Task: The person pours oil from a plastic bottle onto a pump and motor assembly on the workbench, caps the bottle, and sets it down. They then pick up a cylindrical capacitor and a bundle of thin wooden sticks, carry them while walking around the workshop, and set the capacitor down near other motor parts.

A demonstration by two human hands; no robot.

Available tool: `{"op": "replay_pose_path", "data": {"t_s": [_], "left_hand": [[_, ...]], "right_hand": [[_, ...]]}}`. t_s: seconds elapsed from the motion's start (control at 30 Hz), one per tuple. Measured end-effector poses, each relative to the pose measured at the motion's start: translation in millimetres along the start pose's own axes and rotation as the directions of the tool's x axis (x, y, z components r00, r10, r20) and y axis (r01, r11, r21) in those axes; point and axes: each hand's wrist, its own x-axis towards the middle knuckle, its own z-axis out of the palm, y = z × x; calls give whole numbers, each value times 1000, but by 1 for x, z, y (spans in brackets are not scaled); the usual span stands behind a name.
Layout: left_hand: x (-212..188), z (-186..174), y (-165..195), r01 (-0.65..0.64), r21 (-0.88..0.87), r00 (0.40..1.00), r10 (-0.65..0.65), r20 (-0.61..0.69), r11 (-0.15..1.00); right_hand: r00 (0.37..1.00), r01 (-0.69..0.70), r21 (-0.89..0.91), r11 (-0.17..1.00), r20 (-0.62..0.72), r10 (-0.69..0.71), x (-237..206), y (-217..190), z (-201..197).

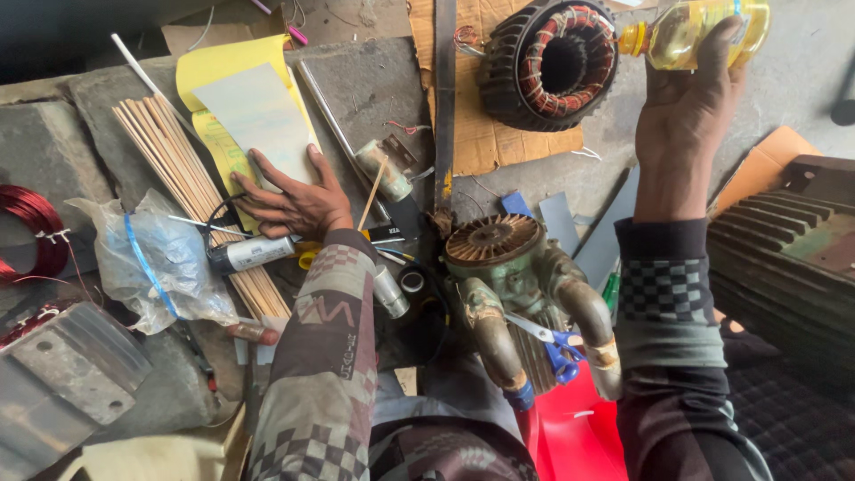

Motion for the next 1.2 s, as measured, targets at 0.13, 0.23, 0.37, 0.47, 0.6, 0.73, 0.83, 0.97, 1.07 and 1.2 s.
{"op": "replay_pose_path", "data": {"t_s": [0.13,0.23,0.37,0.47,0.6,0.73,0.83,0.97,1.07,1.2], "left_hand": [[0,0,1,9,2,1000,-9,22,1000],[-1,0,0,-5,14,1000,5,1,1000],[0,1,-1,7,18,1000,-8,25,1000],[0,1,-1,7,19,1000,-8,23,1000],[0,1,0,24,17,998,-25,61,1000],[1,0,0,11,17,999,-12,41,1000],[1,0,-1,11,18,999,-12,50,1000],[1,0,-2,-1,13,999,1,35,1000],[0,1,-1,12,21,999,-13,49,1000],[-1,2,-1,6,15,1000,-6,15,1000]], "right_hand": [[997,-13,-45,999,-71,10,-7,-5,2],[995,-32,-24,999,-96,29,-4,-8,5],[1000,6,-32,999,-15,-6,9,-6,9],[999,26,-35,999,32,-24,13,-4,9],[1000,-7,-46,999,-14,6,5,-5,7],[999,-37,14,999,-40,37,0,-5,6],[1000,-22,-2,1000,-12,22,6,-1,5],[998,5,27,1000,56,-7,17,3,6],[999,-6,20,1000,51,5,15,1,6],[999,-36,-16,999,-24,36,7,-5,9]]}}
